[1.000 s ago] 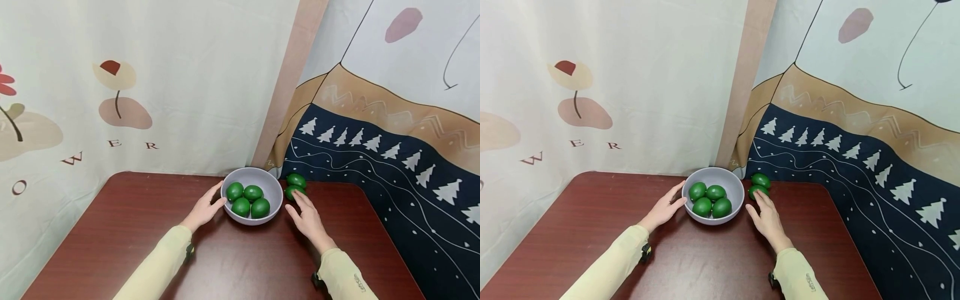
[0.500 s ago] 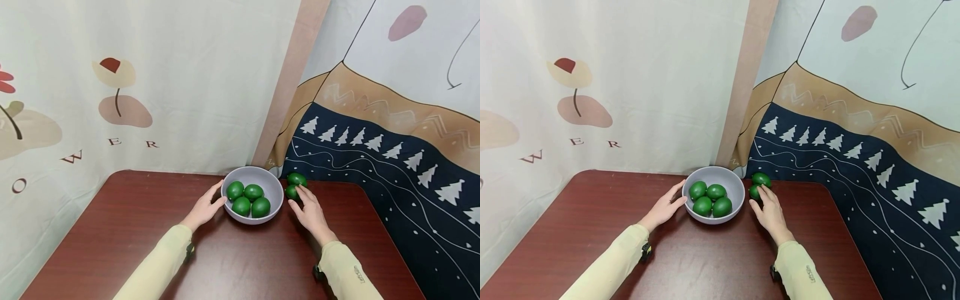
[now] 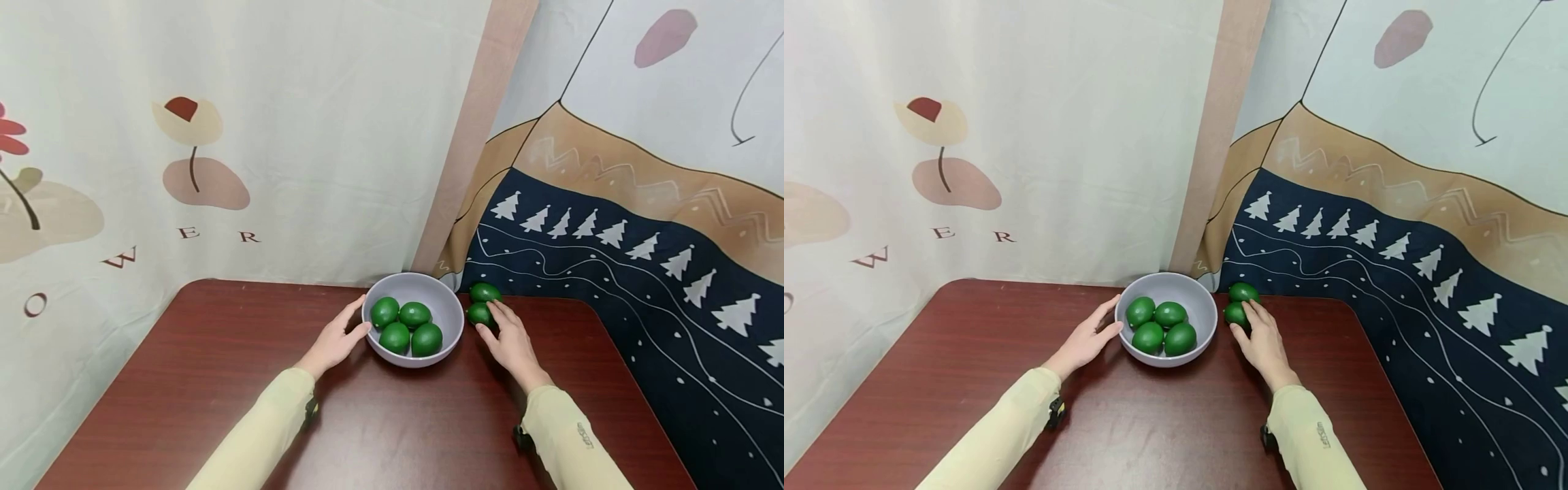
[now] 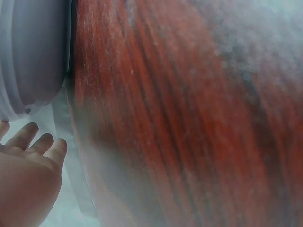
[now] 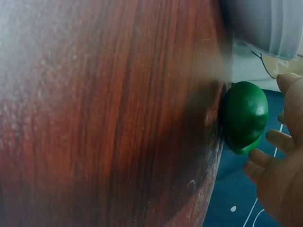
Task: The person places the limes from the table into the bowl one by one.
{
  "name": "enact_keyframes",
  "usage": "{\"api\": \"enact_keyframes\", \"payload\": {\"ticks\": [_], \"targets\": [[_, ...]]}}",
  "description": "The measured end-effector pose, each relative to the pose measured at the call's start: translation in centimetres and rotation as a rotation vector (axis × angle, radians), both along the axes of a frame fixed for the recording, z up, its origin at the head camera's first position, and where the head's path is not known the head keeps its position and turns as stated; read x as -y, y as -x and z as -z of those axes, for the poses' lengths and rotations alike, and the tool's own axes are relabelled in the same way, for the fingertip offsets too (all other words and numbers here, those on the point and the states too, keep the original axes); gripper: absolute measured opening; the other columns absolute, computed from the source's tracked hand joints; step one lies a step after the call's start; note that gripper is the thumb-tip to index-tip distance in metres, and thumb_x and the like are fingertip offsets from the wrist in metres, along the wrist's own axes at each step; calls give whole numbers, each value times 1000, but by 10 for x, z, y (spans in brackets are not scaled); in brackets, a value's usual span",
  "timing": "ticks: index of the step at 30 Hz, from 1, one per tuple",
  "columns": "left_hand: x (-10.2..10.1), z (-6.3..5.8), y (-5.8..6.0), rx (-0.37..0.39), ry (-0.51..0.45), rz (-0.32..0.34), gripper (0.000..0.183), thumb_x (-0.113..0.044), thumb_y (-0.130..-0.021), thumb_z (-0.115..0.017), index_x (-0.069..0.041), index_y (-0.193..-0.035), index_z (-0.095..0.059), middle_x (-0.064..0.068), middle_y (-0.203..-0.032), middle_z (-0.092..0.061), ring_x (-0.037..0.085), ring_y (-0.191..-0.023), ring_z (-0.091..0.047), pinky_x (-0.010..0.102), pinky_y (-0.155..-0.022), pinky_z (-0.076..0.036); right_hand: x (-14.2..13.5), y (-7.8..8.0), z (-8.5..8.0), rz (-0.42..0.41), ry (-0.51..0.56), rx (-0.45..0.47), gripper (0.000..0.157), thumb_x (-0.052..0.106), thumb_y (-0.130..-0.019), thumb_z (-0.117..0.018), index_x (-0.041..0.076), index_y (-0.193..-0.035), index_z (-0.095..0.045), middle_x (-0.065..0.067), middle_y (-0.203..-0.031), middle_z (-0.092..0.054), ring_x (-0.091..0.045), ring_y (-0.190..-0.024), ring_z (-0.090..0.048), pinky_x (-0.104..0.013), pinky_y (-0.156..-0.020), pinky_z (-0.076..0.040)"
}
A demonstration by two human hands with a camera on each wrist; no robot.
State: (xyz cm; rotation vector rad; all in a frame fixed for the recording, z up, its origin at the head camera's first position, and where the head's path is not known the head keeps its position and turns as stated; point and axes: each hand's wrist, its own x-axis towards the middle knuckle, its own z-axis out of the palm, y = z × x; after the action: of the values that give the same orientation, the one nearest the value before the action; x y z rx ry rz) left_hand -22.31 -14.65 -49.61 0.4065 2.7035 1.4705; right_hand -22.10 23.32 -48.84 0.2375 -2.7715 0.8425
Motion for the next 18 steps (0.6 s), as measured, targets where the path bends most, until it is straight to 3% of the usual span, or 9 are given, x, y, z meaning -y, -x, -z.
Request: {"api": "enact_keyframes", "payload": {"ticks": [18], "targets": [[0, -2, -1, 23, -9, 10, 67, -38, -105, -58, -22, -164, -32, 1, -168, -32, 33, -153, -31, 59, -121, -29, -2, 11, 2, 38, -30, 86, 62, 23, -100, -66, -1, -153, -46, -27, -153, -43, -46, -139, -43, -63, -113, -39]]}}
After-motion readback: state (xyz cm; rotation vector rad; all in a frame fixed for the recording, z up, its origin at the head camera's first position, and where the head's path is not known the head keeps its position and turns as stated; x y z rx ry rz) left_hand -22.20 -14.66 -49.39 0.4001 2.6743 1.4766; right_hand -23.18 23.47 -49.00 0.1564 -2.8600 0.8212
